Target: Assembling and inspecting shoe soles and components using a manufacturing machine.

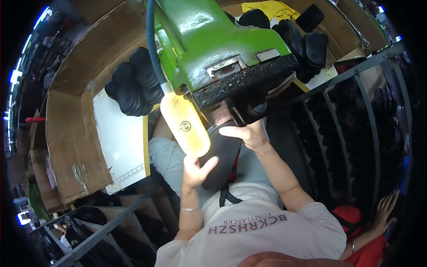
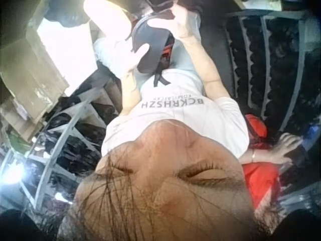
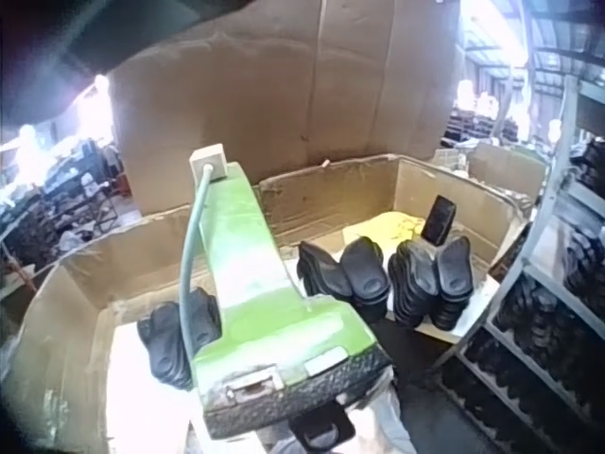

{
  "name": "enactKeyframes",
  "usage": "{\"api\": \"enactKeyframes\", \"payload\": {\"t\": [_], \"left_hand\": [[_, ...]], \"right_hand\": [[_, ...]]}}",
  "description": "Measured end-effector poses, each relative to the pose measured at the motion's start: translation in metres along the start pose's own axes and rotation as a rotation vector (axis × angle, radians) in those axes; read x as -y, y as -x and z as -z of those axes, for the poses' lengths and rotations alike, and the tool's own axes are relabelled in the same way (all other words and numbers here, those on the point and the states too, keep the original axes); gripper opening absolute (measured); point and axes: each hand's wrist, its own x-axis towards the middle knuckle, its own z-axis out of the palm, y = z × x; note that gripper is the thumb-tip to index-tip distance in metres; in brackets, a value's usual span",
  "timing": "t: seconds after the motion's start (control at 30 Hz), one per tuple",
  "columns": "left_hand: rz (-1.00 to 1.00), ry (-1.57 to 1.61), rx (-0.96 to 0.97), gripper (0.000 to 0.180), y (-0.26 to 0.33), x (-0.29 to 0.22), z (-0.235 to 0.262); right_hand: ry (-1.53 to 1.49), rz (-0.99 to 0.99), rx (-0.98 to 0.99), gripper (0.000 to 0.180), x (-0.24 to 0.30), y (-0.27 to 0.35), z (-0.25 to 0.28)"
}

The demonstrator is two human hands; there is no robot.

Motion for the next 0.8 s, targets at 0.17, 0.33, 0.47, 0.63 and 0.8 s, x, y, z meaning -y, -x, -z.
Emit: {"api": "enactKeyframes", "payload": {"t": [0.17, 0.33, 0.47, 0.63, 0.8], "left_hand": [[-0.292, -0.501, -0.148, 0.018, -0.038, -0.004, -0.039], [-0.195, 0.065, -0.351, 0.019, -0.024, 0.010, -0.060], [-0.206, 0.213, -0.323, 0.020, -0.019, 0.004, -0.064], [-0.142, 0.267, -0.216, 0.023, -0.031, -0.007, -0.071], [-0.082, 0.013, -0.111, 0.018, -0.045, -0.026, -0.036]], "right_hand": [[0.183, -0.086, -0.056, 0.043, -0.005, 0.046, 0.008], [0.213, -0.629, 0.231, 0.041, -0.034, 0.137, 0.083], [0.015, -0.389, -0.114, 0.028, -0.003, 0.144, 0.115], [0.135, -0.081, -0.386, 0.022, 0.033, 0.087, 0.123], [0.165, -0.011, -0.331, 0.019, 0.052, 0.021, 0.102]]}}
